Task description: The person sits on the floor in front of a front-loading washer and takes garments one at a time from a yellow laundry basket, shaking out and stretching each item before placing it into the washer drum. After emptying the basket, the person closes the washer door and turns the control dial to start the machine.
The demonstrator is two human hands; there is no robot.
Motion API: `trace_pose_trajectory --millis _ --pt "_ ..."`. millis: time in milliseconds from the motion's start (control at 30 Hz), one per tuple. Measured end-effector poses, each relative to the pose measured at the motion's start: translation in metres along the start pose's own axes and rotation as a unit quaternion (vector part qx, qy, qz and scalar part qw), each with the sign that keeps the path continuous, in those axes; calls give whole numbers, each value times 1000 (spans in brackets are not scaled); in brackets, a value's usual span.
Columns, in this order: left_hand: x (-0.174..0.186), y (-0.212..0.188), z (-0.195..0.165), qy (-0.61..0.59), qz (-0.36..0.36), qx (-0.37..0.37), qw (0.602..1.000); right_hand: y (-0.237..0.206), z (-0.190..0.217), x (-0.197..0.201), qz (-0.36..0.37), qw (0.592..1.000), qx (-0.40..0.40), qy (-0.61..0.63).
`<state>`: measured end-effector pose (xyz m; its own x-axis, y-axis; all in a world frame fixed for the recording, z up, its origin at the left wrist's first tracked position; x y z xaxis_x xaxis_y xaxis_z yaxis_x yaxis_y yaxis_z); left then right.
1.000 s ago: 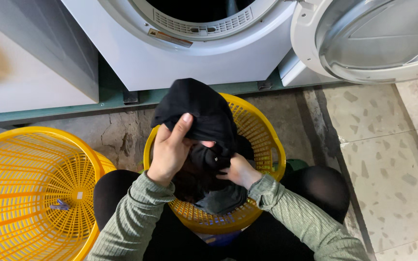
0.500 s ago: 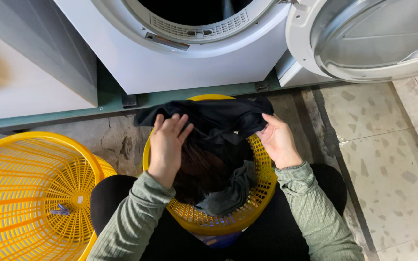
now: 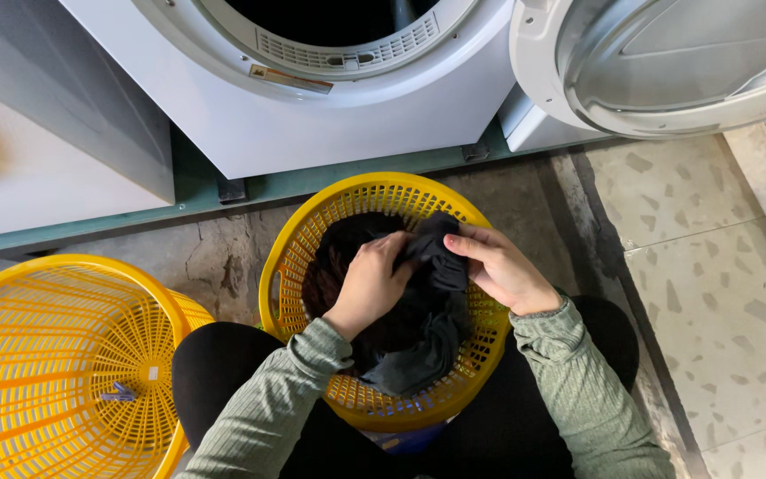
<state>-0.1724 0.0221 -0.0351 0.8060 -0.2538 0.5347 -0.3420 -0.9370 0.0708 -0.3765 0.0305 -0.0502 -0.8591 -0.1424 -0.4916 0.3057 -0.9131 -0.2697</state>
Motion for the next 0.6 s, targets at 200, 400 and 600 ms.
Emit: trace_pose_trajectory --millis 200,400,600 --pt "10 6 40 -271 64 88 956 -8 28 -19 18 942 61 -330" --pt "15 2 57 -509 51 169 842 10 3 -19 -1 899 84 -429" --pt "32 0 45 -591 17 174 788 22 -50 -9 43 973 -27 -223"
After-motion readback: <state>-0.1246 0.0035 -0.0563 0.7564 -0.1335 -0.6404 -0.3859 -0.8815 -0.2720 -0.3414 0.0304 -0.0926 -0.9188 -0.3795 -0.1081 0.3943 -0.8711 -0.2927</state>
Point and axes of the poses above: each hand's wrist, its own y-axis towards the middle knuckle, its own x-axis out of the back of the hand, z = x × y, the point moved 3 cm from there along y, towards the middle knuckle, and after that the axes turned 5 degrees about x, right-handed, at the moved point
